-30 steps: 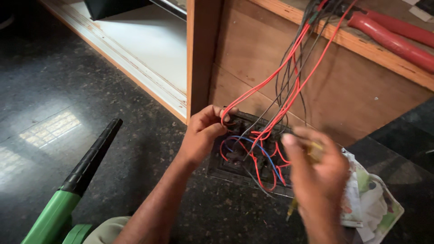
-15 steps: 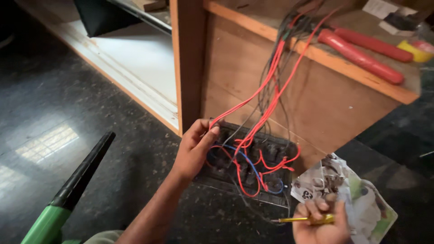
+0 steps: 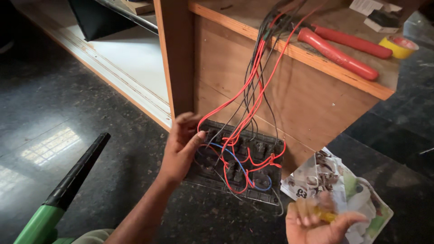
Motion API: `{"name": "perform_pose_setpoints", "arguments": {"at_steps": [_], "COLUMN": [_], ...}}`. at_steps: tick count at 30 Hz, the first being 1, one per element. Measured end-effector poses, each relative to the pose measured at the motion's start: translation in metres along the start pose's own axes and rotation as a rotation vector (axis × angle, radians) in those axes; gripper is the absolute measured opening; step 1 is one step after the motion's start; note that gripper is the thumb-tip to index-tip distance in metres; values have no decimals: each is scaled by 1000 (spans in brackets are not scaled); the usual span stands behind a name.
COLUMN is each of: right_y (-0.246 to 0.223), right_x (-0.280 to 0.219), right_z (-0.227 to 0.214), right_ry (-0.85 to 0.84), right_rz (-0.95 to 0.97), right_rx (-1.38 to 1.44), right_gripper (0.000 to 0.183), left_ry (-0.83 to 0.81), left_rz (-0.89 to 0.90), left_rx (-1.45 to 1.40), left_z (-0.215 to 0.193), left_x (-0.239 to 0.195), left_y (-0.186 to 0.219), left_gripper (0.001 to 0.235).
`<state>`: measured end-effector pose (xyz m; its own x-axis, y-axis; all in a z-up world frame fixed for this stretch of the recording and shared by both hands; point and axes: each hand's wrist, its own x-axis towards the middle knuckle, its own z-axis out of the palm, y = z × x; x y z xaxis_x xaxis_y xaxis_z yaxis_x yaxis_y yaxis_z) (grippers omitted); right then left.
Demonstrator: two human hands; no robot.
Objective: The person sits on the floor and uses a yellow screwdriver to tighten screws on a black electrical panel containing multiple red and blue wires. The person adjusts the wires and secures connections within the panel throughout the clip.
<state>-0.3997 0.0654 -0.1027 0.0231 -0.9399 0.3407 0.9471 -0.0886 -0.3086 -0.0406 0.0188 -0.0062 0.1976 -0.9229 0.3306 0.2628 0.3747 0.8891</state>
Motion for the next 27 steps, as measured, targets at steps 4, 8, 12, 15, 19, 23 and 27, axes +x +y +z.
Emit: {"name": "perform_pose_setpoints", "arguments": {"at_steps": [4, 8, 12, 15, 19, 23, 27], "right_y": [-1, 21, 43, 53, 68, 77, 75], "right_x": [-2, 1, -1, 2, 2, -2, -3], "right_z": [10, 29, 53, 57, 53, 49, 39], "right_ry": [-8, -113, -237, -131, -57, -28, 10], "right_rz": [-136, -330, -523, -453, -438, -417, -339], "right_rx": [-276, -821, -1402, -1316, -1099, -1083, -1003], "right_gripper": [62, 61, 66, 74, 77, 78, 80], "left_ry": [128, 69, 0, -8, 4, -19, 14], "left_rz": [-44, -190, -357, -369, -386, -308, -385], "left_rx": [-74, 7, 29, -32, -94, -95, -115], "left_z": [4, -1, -9, -11, -10, -10, -11], "left_x": [-1, -10, -37, -40, -32, -28, -27], "left_y": [0, -10, -20, -22, -18, -19, -19], "left_gripper": [56, 42, 47, 50, 48, 50, 49]}}
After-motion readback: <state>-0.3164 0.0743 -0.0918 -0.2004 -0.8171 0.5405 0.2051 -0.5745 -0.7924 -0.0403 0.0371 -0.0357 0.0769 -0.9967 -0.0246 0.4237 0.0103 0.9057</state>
